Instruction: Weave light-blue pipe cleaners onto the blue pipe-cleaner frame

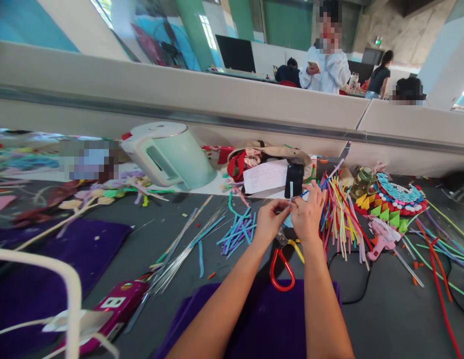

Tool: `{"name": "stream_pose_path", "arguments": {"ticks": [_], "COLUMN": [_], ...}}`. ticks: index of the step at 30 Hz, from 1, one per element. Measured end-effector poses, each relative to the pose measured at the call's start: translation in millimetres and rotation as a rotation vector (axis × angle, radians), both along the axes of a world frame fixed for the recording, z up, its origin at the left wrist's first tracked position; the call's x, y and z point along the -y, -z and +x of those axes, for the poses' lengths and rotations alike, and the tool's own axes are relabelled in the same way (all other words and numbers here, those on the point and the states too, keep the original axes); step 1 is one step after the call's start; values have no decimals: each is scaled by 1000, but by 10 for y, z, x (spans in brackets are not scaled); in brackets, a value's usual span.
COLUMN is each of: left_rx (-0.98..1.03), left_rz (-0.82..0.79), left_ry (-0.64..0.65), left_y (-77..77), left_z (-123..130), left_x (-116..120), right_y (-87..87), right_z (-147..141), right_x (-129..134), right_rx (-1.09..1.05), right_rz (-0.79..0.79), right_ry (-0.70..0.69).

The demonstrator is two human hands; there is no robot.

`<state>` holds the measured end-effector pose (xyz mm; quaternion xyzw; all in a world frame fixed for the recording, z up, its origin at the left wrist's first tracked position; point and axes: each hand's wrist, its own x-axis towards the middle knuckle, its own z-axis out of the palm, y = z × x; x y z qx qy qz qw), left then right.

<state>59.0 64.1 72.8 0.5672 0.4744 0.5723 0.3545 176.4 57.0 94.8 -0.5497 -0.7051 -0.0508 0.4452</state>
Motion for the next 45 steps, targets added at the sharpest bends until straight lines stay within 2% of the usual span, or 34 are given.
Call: {"name": "stream_pose_path", "arguments": {"ticks": [6, 10, 12, 14, 18, 25, 32, 35, 38, 41, 45], "left_rx": [133, 471, 636, 763, 890, 849, 890, 881, 776, 663, 639], "left_rz": [-2, -153, -245, -311, -382, -412, -461, -452, -398, -353, -347], "left_ry": [-70, -149, -169, -174, -144, -59, -93, -56, 6, -8, -36], "left_y": [-1, 35, 25, 6, -16, -72, -57, -49, -60, -50, 3], "left_z": [15, -43, -94, -136, -163, -176, -234, -238, -232, -232, -254], "left_x": [-9, -82, -113, -131, -143, -127, -165, -165, -139, -130, -174], "right_y": [-38, -31, 19, 102, 269, 283, 253, 246, 257, 281, 313], "right_z": [-27, 33, 96, 145, 159, 164, 188, 180, 182, 216, 312], "right_x": [0, -11, -52, -113, -223, -234, -226, -229, -226, -221, -220], "right_rx": [-104, -350, -467, -562, -701, -908, -1183, -1221, -1222, -1264, -1268], "right_rz": [27, 131, 115, 4, -264, -313, -452, -455, -461, -495, -581], "right_ry": [-4, 109, 160, 112, -163, -236, -320, -340, -353, -367, -395]}}
